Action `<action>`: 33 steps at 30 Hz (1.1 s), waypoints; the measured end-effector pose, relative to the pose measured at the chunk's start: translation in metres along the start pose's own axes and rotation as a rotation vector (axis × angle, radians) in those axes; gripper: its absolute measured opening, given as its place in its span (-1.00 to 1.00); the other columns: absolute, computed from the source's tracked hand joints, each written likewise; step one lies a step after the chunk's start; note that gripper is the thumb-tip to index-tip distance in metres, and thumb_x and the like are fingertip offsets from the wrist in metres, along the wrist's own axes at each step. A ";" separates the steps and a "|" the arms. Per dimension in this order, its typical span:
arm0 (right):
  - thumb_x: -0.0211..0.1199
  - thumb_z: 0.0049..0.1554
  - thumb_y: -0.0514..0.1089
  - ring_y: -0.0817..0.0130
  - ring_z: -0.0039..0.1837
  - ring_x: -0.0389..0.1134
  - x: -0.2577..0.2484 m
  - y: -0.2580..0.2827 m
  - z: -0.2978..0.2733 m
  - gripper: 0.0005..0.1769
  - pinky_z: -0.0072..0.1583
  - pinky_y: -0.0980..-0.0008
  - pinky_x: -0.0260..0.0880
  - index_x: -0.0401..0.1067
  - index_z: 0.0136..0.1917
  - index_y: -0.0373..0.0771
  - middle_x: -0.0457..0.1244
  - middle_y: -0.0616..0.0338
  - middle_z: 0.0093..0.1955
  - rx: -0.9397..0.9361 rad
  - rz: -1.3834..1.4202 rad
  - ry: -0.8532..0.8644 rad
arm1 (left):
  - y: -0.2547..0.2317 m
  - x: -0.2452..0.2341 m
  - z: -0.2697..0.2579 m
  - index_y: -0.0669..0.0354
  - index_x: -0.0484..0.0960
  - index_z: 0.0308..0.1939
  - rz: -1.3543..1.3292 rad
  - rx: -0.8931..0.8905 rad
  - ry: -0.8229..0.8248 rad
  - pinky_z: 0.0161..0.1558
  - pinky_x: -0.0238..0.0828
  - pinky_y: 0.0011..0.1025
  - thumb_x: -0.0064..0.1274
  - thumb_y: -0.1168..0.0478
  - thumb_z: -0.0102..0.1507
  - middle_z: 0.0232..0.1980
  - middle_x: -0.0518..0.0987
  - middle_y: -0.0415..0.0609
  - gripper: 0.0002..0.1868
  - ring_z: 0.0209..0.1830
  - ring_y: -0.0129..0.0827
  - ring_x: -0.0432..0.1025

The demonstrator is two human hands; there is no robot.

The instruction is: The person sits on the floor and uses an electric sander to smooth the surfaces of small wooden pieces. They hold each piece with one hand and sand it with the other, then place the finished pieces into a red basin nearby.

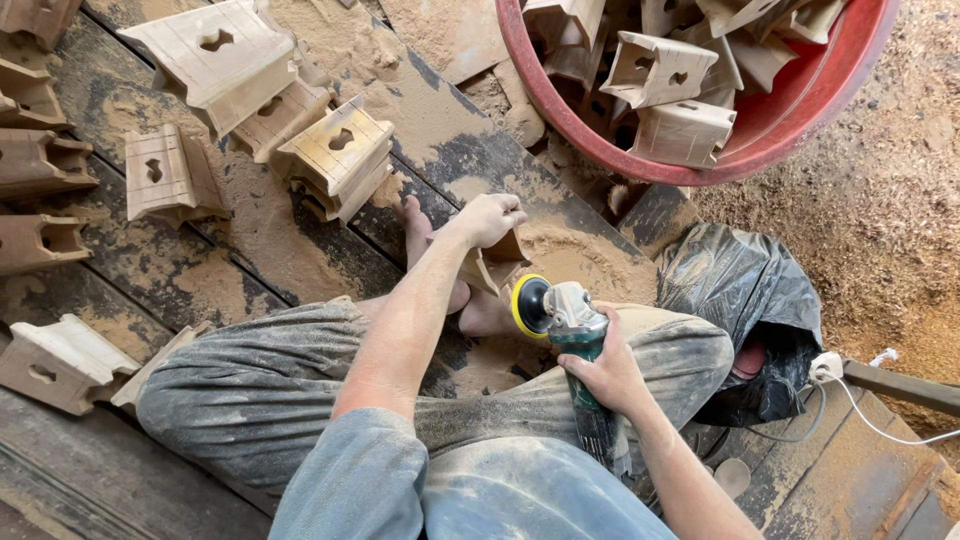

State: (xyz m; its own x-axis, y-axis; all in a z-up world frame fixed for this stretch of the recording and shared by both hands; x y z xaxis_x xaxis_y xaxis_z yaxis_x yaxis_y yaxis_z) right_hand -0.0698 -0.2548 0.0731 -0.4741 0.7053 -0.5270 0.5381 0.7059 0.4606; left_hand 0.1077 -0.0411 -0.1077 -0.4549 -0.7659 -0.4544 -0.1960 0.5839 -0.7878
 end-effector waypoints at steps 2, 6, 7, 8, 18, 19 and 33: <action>0.52 -0.15 0.06 -0.28 0.46 0.20 0.003 0.010 0.000 0.14 0.46 -0.13 0.19 -0.05 0.55 0.00 0.21 -0.42 0.36 -0.025 0.016 0.020 | -0.004 0.000 -0.003 -0.24 0.73 -0.18 -0.010 0.007 0.008 0.13 0.47 -0.14 0.06 -0.12 0.29 -0.12 0.69 -0.02 -0.78 0.10 -0.05 0.54; 0.53 -0.13 0.00 -0.32 0.49 0.15 0.013 0.025 -0.005 0.13 0.50 -0.14 0.14 -0.06 0.55 -0.01 0.15 -0.43 0.42 -0.076 0.020 0.080 | -0.006 -0.005 -0.005 -0.20 0.73 -0.21 -0.042 0.020 0.006 0.11 0.47 -0.13 0.08 -0.08 0.28 -0.16 0.68 0.01 -0.80 0.07 -0.01 0.54; 0.53 -0.13 0.00 -0.32 0.49 0.15 0.015 0.024 -0.004 0.13 0.50 -0.14 0.14 -0.06 0.55 -0.01 0.15 -0.43 0.42 -0.073 0.022 0.081 | -0.012 -0.009 -0.009 -0.20 0.73 -0.21 -0.042 0.019 0.010 0.11 0.47 -0.13 0.08 -0.08 0.28 -0.16 0.68 0.01 -0.80 0.07 -0.01 0.54; 0.52 -0.11 0.01 -0.31 0.50 0.14 0.018 0.021 -0.004 0.13 0.51 -0.13 0.12 -0.10 0.55 0.02 0.13 -0.42 0.44 -0.072 0.000 0.102 | -0.018 -0.012 -0.015 -0.18 0.73 -0.23 -0.034 0.018 0.006 0.11 0.48 -0.13 0.07 -0.07 0.29 -0.18 0.69 0.00 -0.80 0.06 -0.04 0.55; 0.48 -0.07 0.01 -0.32 0.46 0.18 0.035 0.019 -0.002 0.07 0.49 -0.15 0.16 -0.13 0.51 0.04 0.16 -0.41 0.41 -0.079 -0.114 0.130 | -0.027 -0.012 -0.020 -0.11 0.70 -0.28 -0.072 0.044 0.002 0.05 0.48 -0.11 0.08 -0.02 0.28 -0.24 0.67 0.04 -0.81 0.01 -0.02 0.56; 0.48 -0.07 0.01 -0.32 0.46 0.18 0.035 0.019 -0.001 0.07 0.49 -0.15 0.16 -0.13 0.51 0.04 0.16 -0.41 0.41 -0.079 -0.115 0.132 | -0.026 -0.012 -0.019 -0.11 0.70 -0.28 -0.072 0.042 0.001 0.05 0.48 -0.11 0.08 -0.02 0.28 -0.24 0.67 0.04 -0.81 0.01 -0.02 0.56; 0.49 -0.12 0.09 -0.25 0.46 0.20 0.009 -0.007 0.001 0.12 0.48 -0.10 0.18 -0.11 0.53 0.06 0.18 -0.40 0.39 0.013 -0.069 -0.046 | -0.039 -0.004 -0.018 -0.02 0.66 -0.25 0.015 0.048 0.021 0.09 0.49 -0.05 -0.01 -0.04 0.33 -0.16 0.66 0.19 -0.74 0.06 0.09 0.53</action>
State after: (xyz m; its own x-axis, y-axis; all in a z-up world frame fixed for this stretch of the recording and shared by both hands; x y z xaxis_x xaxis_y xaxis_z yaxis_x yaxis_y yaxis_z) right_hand -0.0772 -0.2537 0.0647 -0.4778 0.6511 -0.5897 0.5146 0.7515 0.4128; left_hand 0.1014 -0.0557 -0.0676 -0.4759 -0.7509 -0.4579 -0.1471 0.5813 -0.8003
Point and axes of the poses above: each hand's wrist, its own z-axis towards the middle knuckle, its own x-axis out of the palm, y = z × x, the point moved 8 cm from there along z, towards the middle knuckle
